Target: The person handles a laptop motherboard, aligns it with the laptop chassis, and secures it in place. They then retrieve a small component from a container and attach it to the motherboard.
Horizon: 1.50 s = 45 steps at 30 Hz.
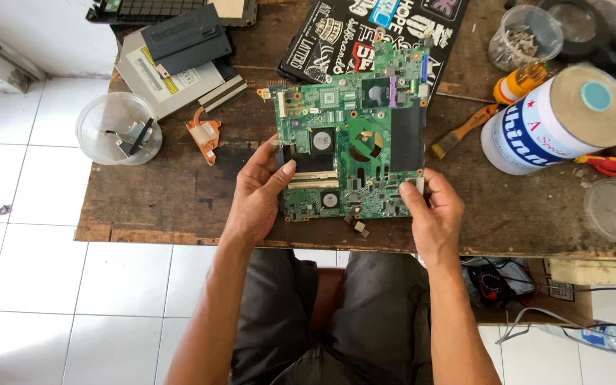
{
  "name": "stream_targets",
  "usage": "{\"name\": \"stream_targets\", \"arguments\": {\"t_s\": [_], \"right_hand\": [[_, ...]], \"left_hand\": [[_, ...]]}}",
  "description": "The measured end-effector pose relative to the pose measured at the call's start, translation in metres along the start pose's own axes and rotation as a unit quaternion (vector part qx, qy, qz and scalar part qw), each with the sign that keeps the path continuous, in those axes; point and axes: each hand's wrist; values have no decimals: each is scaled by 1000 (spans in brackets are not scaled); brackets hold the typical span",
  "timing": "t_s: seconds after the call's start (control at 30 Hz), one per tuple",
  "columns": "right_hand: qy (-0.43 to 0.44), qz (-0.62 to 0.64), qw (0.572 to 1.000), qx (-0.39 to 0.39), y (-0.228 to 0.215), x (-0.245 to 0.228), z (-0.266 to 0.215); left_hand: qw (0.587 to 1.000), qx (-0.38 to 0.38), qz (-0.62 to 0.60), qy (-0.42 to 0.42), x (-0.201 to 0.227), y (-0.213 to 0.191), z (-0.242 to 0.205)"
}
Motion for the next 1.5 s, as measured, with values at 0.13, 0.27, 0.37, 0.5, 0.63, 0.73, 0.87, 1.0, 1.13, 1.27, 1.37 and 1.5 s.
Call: {"name": "stream_targets", "arguments": {"t_s": [0.13,0.27,0.37,0.5,0.63,0.73,0.87,1.0,1.13,1.27,1.37,1.5], "right_hand": [[1,6,1000,-1,2,-17,-2],[0,2,1000,3,1,-14,-3],[-7,-5,1000,1,0,-18,-4],[-10,-7,1000,2,2,-16,-3],[-11,-9,1000,6,3,-21,-3],[-8,-9,1000,8,3,-11,-3],[-3,-13,1000,14,5,-4,-4],[-1,-13,1000,23,6,-2,-5],[2,-16,1000,23,4,-9,-3],[-8,-15,1000,24,4,-10,-2],[-8,-19,999,28,1,3,-3],[-11,-24,999,34,-1,26,-2]], "left_hand": [[999,15,-32,-20,-12,-15,-1],[998,15,-45,-30,-10,-25,-1],[998,17,-55,-35,-6,-24,-2],[998,7,-55,-36,0,-13,-3],[998,4,-46,-38,-6,-26,0],[998,3,-49,-42,-3,-27,0],[998,5,-50,-44,-9,-33,2],[998,19,-49,-34,-4,-23,0],[998,21,-39,-34,-6,-22,3],[999,30,-26,-33,-8,-20,4],[999,29,-23,-34,-8,-23,3],[999,27,-18,-31,-9,-27,2]]}}
Point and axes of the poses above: each hand's wrist, its own z-axis towards the middle knuckle, its own y-axis out of the palm, x = y × z, and after that the axes turned 15 degrees about -z, right-handed
